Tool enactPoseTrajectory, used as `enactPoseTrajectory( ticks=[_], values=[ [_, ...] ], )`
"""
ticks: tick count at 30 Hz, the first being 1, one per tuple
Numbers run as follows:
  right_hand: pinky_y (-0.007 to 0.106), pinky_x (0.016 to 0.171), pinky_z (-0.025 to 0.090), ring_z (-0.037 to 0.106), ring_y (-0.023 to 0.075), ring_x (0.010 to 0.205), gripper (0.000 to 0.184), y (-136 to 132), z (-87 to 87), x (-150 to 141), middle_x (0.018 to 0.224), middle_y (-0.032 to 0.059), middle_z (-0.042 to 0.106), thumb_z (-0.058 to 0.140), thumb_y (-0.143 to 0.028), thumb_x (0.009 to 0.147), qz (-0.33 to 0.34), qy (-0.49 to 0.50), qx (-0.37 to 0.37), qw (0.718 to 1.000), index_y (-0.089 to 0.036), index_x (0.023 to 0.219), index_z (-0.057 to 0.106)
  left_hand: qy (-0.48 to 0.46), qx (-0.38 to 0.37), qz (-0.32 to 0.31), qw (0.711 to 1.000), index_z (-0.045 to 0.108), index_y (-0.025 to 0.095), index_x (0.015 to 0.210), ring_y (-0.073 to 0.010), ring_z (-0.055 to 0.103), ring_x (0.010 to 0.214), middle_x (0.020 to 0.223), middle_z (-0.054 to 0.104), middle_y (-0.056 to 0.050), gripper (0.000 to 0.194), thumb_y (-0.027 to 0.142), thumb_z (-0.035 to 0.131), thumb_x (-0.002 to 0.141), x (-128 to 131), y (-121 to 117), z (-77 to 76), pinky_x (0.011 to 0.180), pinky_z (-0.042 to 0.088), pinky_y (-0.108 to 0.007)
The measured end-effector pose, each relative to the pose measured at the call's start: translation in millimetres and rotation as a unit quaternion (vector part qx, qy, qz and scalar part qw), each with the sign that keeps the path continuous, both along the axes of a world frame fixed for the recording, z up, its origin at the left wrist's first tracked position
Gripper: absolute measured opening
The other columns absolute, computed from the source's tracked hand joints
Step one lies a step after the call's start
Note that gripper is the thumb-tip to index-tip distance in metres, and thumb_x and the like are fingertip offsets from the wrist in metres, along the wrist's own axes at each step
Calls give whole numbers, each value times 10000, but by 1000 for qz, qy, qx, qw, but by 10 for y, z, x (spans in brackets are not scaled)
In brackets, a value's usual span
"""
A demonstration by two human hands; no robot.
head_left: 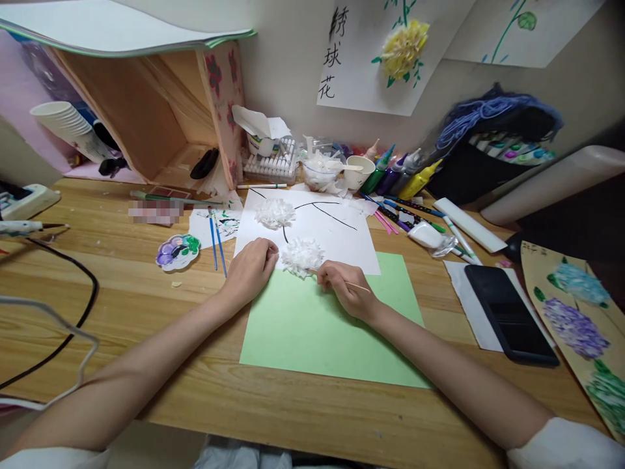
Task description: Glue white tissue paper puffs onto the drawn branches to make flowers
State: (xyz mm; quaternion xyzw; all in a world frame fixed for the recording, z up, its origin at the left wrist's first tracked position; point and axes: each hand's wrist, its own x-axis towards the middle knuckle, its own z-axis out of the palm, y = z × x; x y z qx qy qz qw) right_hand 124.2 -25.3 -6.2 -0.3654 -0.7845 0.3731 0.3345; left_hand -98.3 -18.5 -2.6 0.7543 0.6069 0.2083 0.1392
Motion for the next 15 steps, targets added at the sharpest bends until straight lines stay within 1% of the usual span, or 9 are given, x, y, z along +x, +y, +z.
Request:
enactPoseTrajectory(
  ticks=[3,8,10,12,15],
  values=[
    [260,577,363,441,115,515,412,62,79,-83,557,-15,453,229,-368,955,-19,-15,-17,1000,-205,653,457,0,2,-4,1000,504,190,916,-195,524,814,857,584,-40,131,269,413,866,-8,8,-10,671,377,-309],
    [268,535,343,408,109,449,485,229,349,-314,466,-20,425,277,-433,934,-46,-52,-44,997,-203,532,422,-2,6,-15,1000,506,181,923,-196,524,819,865,582,-50,140,262,406,868,-13,9,-11,691,387,-315],
    [266,520,337,399,103,437,503,274,426,-365,449,-22,425,299,-445,925,-46,-63,-54,995,-199,502,415,0,7,-18,1000,503,181,921,-198,524,818,864,581,-51,141,264,402,869,-12,9,-4,691,389,-316],
    [260,525,345,406,97,439,510,283,453,-359,442,-24,430,318,-443,921,-44,-56,-58,996,-194,487,417,0,7,-19,1000,501,181,917,-197,523,816,863,580,-51,139,262,400,868,-12,10,0,689,390,-317],
    [253,548,373,431,97,452,512,239,415,-268,441,-23,435,309,-434,926,-54,-7,-49,997,-192,492,433,-1,5,-20,1000,501,182,912,-196,527,811,860,582,-50,136,260,399,867,-15,15,-2,683,390,-315]
  ],
)
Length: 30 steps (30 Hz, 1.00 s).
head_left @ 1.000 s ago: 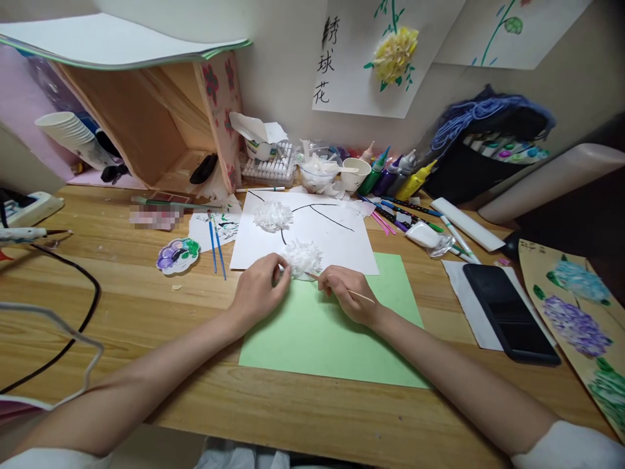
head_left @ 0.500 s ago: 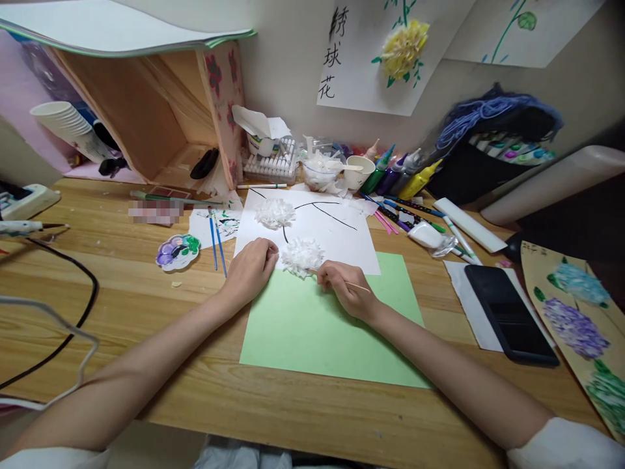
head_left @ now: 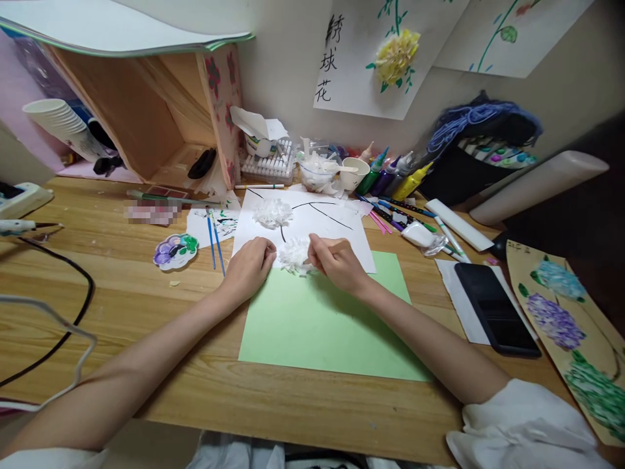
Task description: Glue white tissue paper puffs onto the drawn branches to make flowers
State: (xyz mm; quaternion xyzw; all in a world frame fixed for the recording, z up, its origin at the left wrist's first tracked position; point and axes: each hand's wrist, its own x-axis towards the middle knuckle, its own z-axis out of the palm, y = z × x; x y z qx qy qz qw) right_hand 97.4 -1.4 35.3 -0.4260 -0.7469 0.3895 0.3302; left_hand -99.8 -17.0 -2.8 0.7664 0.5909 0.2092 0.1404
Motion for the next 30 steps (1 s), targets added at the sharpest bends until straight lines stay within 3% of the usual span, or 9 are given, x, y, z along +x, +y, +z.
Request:
enactPoseTrajectory(
  ticks=[3,16,25,30],
  values=[
    [252,546,376,431,96,447,502,-54,-75,94,451,-21,438,283,-419,935,-1,28,24,999,-195,514,441,1,-1,-1,1000,502,183,908,-195,530,810,861,585,-51,140,264,396,868,-2,4,-3,674,387,-312],
    [250,529,356,433,96,440,479,-34,-228,104,494,-7,488,239,-359,945,44,-31,105,993,-201,547,453,1,2,-4,1000,500,185,911,-195,532,820,867,588,-51,138,259,390,872,0,3,-2,677,382,-308],
    [257,492,319,410,89,406,516,204,-36,-173,432,-6,467,296,-414,927,27,-127,43,991,-193,470,390,5,3,-4,1000,504,185,901,-195,533,810,865,588,-48,123,245,404,859,1,10,7,674,386,-308],
    [245,507,337,444,87,410,556,304,83,-219,389,-17,452,341,-444,910,37,-102,5,994,-178,427,416,6,4,-6,1000,504,182,893,-194,531,799,855,585,-47,117,247,415,855,-4,16,2,669,382,-307]
  ],
)
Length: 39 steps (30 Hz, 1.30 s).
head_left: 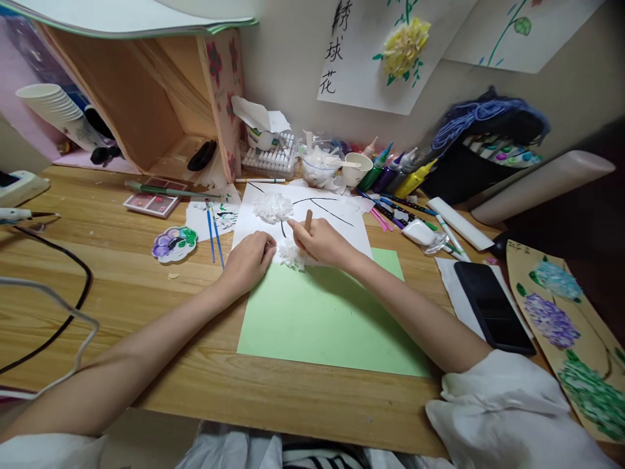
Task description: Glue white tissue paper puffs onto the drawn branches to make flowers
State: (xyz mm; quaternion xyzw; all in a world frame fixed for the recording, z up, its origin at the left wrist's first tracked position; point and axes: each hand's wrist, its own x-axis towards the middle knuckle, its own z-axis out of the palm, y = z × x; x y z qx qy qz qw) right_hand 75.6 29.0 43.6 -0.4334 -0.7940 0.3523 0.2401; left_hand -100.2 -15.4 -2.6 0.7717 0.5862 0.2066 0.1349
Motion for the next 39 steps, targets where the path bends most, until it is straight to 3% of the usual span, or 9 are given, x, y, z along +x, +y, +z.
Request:
enactPoseTrajectory(
  ticks=[5,11,15,23,28,39],
  values=[
    [250,507,365,422,93,420,543,-304,-99,289,416,-20,403,262,-431,936,-32,136,38,989,-202,460,386,1,4,0,1000,504,182,894,-191,532,797,855,588,-45,119,242,407,862,0,-5,-5,660,379,-303],
    [254,492,367,412,94,412,503,-501,-430,480,450,-10,435,235,-340,953,-9,151,128,980,-205,504,418,2,5,-3,1000,504,183,888,-189,529,792,849,586,-42,117,238,403,863,1,-8,1,658,377,-301],
    [243,488,365,420,88,426,470,-459,-491,440,481,-9,458,252,-284,953,7,156,160,975,-198,523,421,1,3,-3,1000,506,183,892,-190,528,791,842,585,-42,124,242,400,863,-3,-8,1,662,381,-307],
    [234,501,367,430,87,435,437,-413,-459,388,476,-23,450,259,-267,951,10,125,156,980,-199,561,444,2,7,-4,1000,502,185,891,-186,524,787,840,581,-39,115,240,405,861,4,-6,-10,657,375,-303],
    [241,523,382,443,96,442,472,-374,-427,322,453,-23,443,251,-334,951,0,122,108,987,-208,530,423,3,14,-5,1000,500,183,889,-184,522,785,838,580,-36,115,242,404,864,-1,-6,-20,656,375,-301],
    [257,518,352,424,102,373,538,-97,-61,-106,331,-22,404,303,-389,928,-122,-6,-40,992,-200,428,372,9,10,-6,1000,502,186,889,-191,526,782,841,579,-43,127,249,395,862,5,1,-1,656,376,-307]
  ],
)
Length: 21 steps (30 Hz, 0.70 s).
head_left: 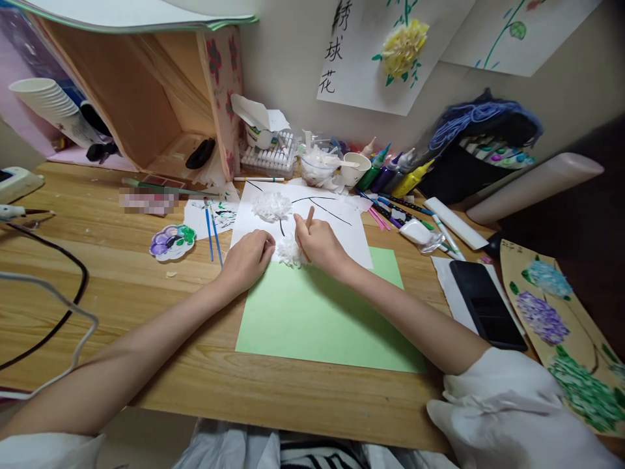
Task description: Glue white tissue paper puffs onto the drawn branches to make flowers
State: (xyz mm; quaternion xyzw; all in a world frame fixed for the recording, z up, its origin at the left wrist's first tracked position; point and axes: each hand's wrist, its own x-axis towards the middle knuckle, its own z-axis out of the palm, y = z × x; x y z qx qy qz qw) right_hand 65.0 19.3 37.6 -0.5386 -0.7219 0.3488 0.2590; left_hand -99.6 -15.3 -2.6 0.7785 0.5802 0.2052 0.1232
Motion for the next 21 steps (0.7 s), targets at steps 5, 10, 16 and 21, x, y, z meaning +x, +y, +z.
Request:
enactPoseTrajectory(
  ticks=[5,10,16,21],
  values=[
    [237,571,420,503,112,418,529,77,69,264,333,-27,445,324,-472,906,73,107,-15,991,-184,485,462,-3,-8,4,1000,505,194,902,-198,531,795,835,577,-44,146,272,387,864,-11,-1,1,664,386,-313],
    [246,616,445,600,150,652,328,197,39,970,700,25,651,431,-455,875,-60,119,174,976,-192,728,561,-17,-12,10,1000,501,193,898,-203,535,801,843,574,-48,169,298,371,873,-30,-4,-14,674,400,-322],
    [335,779,446,618,232,907,210,423,-302,1400,968,99,672,425,-276,887,-40,-60,260,963,-184,925,610,-73,-15,44,996,486,195,963,-190,538,777,826,564,-38,221,358,360,881,-38,-32,12,678,412,-319],
    [312,724,451,636,211,801,102,494,-356,1163,897,99,687,575,-248,796,13,-54,249,967,-164,837,617,-85,-3,45,995,490,196,961,-178,526,729,785,544,-26,238,373,352,881,-29,-58,49,653,408,-311]
  ],
)
